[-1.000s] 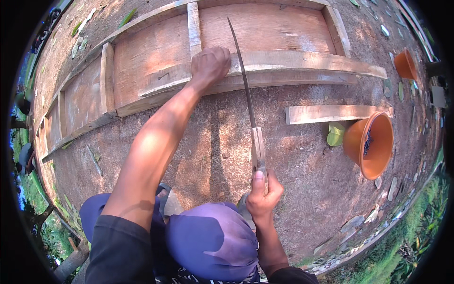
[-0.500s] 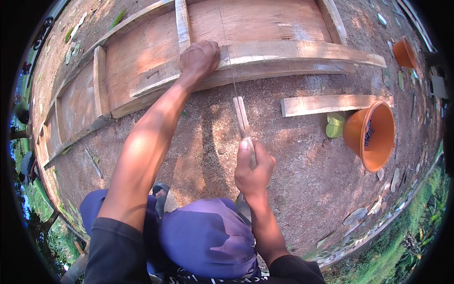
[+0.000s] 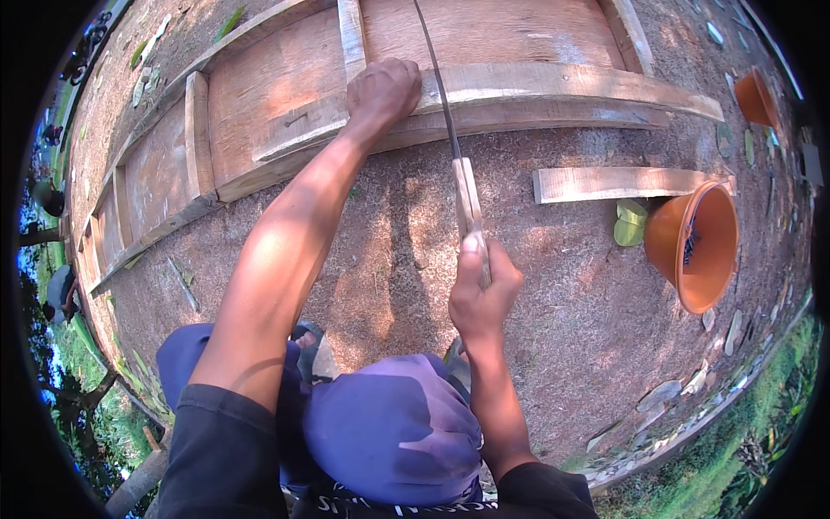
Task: The person uses a hand saw to cut a wooden plank placed on a wooden frame outdoors. They hold the plank with one hand and saw with the other, completing the cut and separating the piece.
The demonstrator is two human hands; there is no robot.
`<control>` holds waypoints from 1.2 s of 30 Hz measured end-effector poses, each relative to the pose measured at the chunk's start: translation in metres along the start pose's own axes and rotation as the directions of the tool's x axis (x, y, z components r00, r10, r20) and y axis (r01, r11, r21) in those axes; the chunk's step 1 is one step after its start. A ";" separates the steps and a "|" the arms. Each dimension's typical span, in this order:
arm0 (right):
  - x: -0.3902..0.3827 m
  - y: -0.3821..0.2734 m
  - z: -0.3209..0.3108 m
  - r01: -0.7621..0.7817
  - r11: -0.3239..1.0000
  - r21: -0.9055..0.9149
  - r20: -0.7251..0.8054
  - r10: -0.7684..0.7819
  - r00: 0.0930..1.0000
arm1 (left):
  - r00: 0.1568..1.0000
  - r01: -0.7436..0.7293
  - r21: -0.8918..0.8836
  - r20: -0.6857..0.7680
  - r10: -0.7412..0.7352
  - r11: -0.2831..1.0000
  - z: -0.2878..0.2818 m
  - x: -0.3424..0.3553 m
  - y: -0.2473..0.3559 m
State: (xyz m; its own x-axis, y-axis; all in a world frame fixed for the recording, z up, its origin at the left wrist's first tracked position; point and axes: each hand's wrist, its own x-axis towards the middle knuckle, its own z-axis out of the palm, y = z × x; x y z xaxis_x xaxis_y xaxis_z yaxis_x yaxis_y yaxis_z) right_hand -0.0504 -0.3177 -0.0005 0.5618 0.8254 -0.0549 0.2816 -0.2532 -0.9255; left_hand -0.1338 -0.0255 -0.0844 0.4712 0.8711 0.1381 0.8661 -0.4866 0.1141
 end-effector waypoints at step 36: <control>-0.035 0.027 -0.016 -0.078 0.992 0.096 0.048 0.074 0.996 | 0.966 0.198 -0.092 0.190 -0.178 0.976 -0.040 0.002 0.020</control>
State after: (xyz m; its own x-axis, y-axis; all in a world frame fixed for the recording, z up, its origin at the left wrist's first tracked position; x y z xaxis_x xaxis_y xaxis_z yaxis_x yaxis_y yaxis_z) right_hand -0.0498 -0.3616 -0.0180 0.5434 0.8276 -0.1408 0.1611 -0.2674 -0.9500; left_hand -0.1216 -0.0359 -0.0428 0.3327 0.9402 -0.0734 0.9232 -0.3089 0.2288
